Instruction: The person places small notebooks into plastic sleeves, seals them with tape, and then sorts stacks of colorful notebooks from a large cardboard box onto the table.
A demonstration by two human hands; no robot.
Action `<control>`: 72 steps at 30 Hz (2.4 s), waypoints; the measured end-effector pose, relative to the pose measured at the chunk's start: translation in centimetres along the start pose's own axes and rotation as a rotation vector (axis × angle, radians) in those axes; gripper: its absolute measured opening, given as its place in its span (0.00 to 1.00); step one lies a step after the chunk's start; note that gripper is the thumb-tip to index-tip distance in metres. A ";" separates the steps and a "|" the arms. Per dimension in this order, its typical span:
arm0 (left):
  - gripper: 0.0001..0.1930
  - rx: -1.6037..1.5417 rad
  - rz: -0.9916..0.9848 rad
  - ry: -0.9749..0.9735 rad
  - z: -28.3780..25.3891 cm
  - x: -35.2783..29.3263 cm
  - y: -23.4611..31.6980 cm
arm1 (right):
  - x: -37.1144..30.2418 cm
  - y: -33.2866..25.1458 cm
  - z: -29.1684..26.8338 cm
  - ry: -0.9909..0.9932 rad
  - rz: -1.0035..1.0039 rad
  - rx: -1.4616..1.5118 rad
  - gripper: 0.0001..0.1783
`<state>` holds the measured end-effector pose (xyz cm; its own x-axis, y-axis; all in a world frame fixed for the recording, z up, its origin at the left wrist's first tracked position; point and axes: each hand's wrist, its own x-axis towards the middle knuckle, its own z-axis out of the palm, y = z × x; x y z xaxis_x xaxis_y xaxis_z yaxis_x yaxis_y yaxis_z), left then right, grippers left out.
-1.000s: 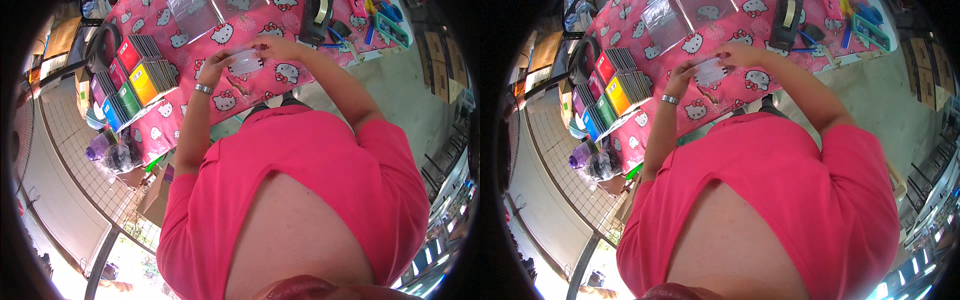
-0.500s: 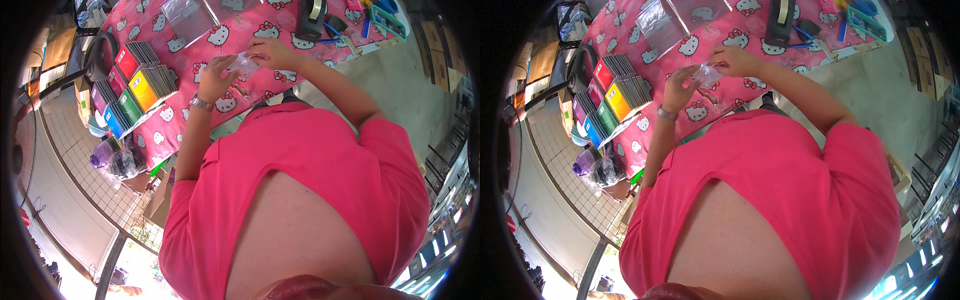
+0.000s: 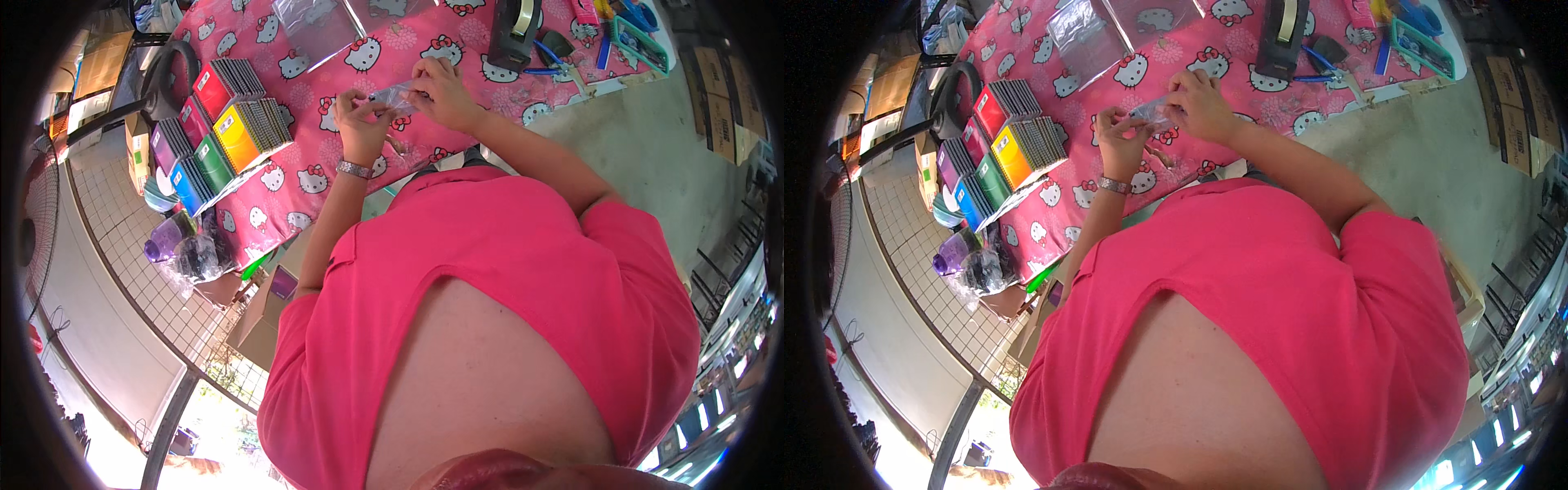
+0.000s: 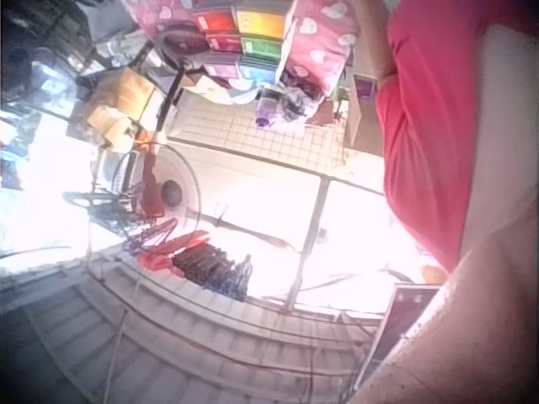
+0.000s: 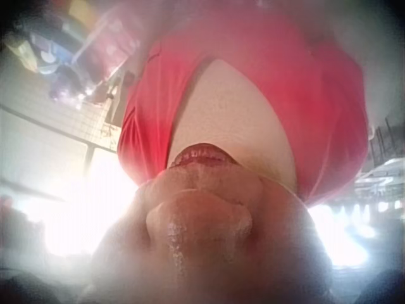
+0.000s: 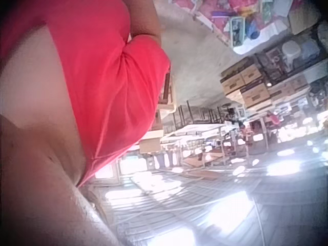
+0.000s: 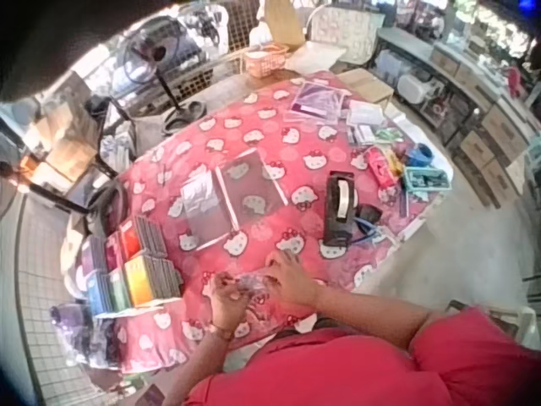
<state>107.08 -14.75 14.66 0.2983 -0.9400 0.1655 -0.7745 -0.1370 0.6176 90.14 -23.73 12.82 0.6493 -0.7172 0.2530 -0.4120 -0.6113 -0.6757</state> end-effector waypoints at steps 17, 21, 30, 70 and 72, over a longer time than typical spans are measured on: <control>0.20 0.104 -0.137 -0.313 -0.9 3.8 0.4 | -4.3 12.7 -8.1 0.508 1.057 0.852 0.09; 0.18 -0.082 -0.117 -0.257 -1.0 3.1 -1.0 | -6.8 9.4 -5.5 0.686 0.818 1.158 0.05; 0.16 -0.208 -0.195 -0.153 1.2 1.7 -2.1 | 1.5 7.7 -2.8 -0.334 0.354 0.860 0.10; 0.16 -0.249 -0.164 -0.153 1.2 1.6 -1.0 | 11.7 9.1 2.4 -1.331 0.547 0.494 0.15; 0.16 -0.128 -0.103 -0.076 1.3 1.0 -0.5 | 9.1 10.0 3.1 -1.188 0.535 0.387 0.13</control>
<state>107.04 -16.06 13.57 0.3257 -0.9446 0.0408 -0.6633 -0.1975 0.7218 93.91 -35.30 6.17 0.7037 0.0037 -0.7105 -0.7081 -0.0782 -0.7017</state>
